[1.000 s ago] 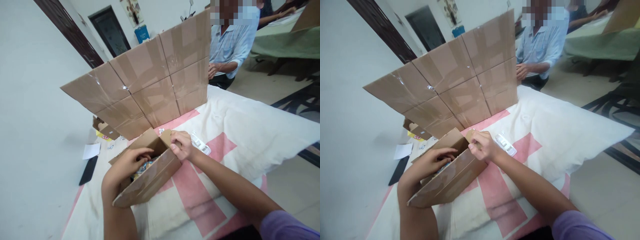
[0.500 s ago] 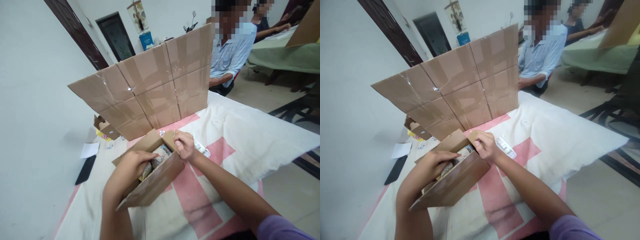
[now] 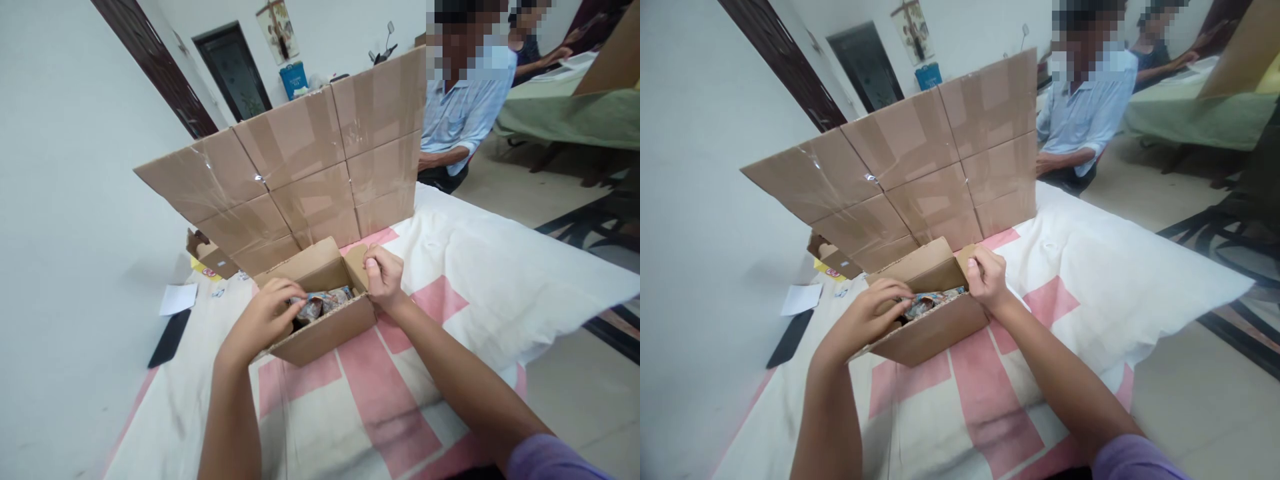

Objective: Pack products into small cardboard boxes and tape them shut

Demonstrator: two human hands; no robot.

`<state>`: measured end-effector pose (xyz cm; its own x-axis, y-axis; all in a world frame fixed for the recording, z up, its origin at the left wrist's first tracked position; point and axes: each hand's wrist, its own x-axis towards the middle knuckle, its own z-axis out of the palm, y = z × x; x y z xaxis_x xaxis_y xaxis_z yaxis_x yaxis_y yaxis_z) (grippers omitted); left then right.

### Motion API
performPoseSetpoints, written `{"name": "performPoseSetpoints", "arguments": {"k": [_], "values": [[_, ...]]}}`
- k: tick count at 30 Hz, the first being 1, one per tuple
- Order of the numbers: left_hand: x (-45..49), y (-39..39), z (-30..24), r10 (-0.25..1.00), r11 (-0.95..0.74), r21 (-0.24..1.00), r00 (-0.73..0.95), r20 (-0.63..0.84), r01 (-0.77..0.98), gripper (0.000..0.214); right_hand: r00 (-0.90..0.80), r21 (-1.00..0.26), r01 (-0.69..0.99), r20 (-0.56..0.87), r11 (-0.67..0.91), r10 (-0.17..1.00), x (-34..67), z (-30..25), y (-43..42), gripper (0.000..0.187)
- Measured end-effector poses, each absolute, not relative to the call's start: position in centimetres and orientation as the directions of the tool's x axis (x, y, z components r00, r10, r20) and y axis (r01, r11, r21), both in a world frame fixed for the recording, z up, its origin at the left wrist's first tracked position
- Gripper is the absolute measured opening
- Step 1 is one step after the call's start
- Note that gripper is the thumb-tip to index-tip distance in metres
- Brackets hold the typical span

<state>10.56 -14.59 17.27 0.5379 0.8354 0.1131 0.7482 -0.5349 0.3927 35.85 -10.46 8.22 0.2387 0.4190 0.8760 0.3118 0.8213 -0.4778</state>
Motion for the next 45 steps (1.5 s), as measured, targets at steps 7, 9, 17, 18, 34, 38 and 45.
{"name": "performPoseSetpoints", "arguments": {"k": [7, 9, 17, 18, 34, 38, 45], "values": [[7.9, -15.1, 15.1, 0.886, -0.443, 0.305, 0.463, 0.007, 0.843, 0.042, 0.206, -0.495, 0.311, 0.868, 0.811, 0.451, 35.4, 7.9, -10.6, 0.022], [8.0, -14.9, 14.3, 0.849, -0.525, 0.225, 0.523, 0.071, 0.821, 0.042, 0.179, -0.471, 0.318, 0.882, 0.823, 0.436, 35.5, 7.8, -10.7, 0.022], [6.0, -14.7, 9.8, 0.661, -0.682, 0.498, 0.159, 0.734, 0.535, 0.037, 0.272, -0.539, 0.105, 0.824, 0.835, 0.498, 35.4, 6.0, -10.9, 0.036], [5.6, -14.6, 8.7, 0.617, -0.668, 0.549, -0.037, 0.786, 0.502, 0.038, 0.271, -0.552, 0.051, 0.809, 0.832, 0.521, 35.4, 5.9, -11.1, 0.041], [4.4, -10.9, 2.8, 0.949, -0.315, 0.939, -0.058, 0.310, -0.135, 0.083, -0.128, -0.466, 0.174, 0.863, 0.868, 0.489, 33.8, 6.5, -13.0, 0.021], [4.4, -10.7, 2.3, 0.943, -0.332, 0.929, -0.078, 0.324, -0.163, 0.091, 0.020, -0.595, 0.257, 0.791, 0.762, 0.611, 33.6, 6.2, -12.8, 0.033], [4.3, -11.2, 3.8, 0.877, -0.481, 0.872, -0.034, 0.480, -0.091, 0.042, 0.033, -0.706, 0.118, 0.706, 0.698, 0.708, 33.4, 5.5, -12.3, 0.054]]}}
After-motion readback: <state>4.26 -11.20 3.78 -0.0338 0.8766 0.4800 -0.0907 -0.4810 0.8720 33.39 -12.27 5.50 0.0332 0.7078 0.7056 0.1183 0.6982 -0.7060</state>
